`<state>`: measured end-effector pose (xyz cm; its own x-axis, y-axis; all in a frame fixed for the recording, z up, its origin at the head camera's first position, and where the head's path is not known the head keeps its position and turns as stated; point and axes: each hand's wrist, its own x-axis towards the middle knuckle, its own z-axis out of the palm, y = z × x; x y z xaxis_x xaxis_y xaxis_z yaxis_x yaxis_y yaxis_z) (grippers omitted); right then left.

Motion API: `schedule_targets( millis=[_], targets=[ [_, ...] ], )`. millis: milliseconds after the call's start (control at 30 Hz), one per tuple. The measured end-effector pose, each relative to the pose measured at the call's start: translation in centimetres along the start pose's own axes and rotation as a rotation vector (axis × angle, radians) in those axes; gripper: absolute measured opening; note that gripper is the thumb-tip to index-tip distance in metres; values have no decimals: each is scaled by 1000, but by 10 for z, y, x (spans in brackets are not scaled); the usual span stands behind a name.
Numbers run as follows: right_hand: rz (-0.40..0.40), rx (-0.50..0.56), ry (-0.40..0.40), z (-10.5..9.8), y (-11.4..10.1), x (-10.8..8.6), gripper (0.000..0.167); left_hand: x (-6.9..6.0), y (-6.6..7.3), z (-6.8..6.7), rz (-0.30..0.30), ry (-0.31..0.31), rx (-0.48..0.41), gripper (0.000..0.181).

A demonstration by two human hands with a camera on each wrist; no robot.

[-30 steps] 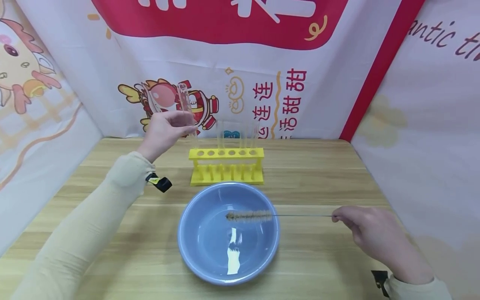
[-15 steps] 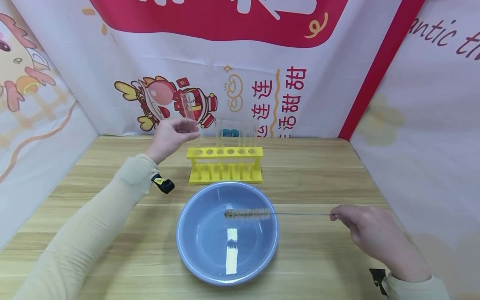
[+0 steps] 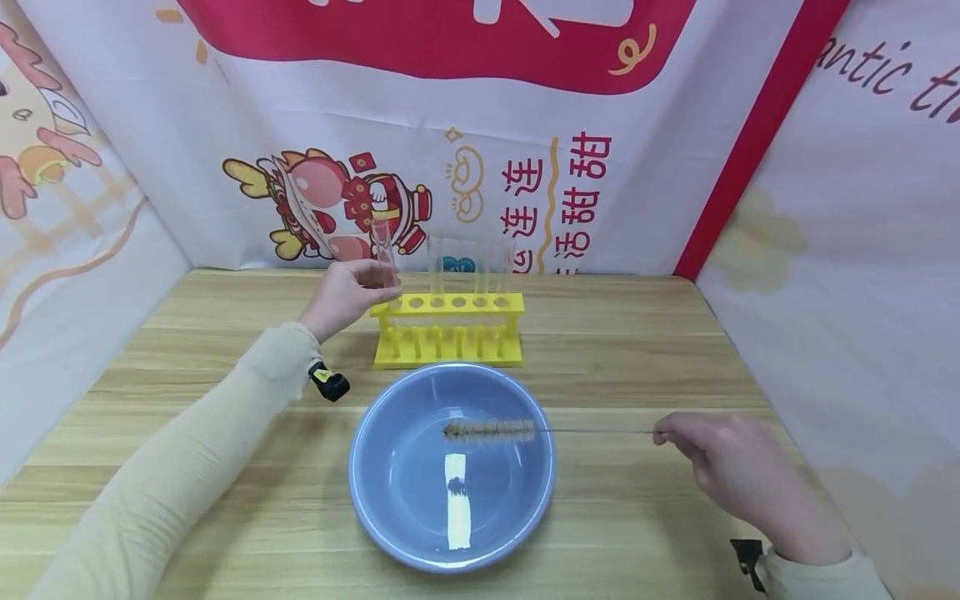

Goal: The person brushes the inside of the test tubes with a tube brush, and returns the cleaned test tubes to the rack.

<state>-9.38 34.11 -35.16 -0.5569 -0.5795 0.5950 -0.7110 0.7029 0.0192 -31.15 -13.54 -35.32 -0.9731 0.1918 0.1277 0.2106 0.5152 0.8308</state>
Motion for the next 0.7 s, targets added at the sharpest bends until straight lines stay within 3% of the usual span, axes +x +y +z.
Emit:
schedule_targets(
  millis=[400,567,700],
  targets=[
    [2,8,1,3,-1,-1,48,0,-16,7,-6,-56,2,34],
    [11,37,0,4,-2,-4,46,2,-18,7,23,-60,0,32],
    [5,40,4,5,-2,-4,45,4,-16,4,48,-69,-5,43]
  ],
)
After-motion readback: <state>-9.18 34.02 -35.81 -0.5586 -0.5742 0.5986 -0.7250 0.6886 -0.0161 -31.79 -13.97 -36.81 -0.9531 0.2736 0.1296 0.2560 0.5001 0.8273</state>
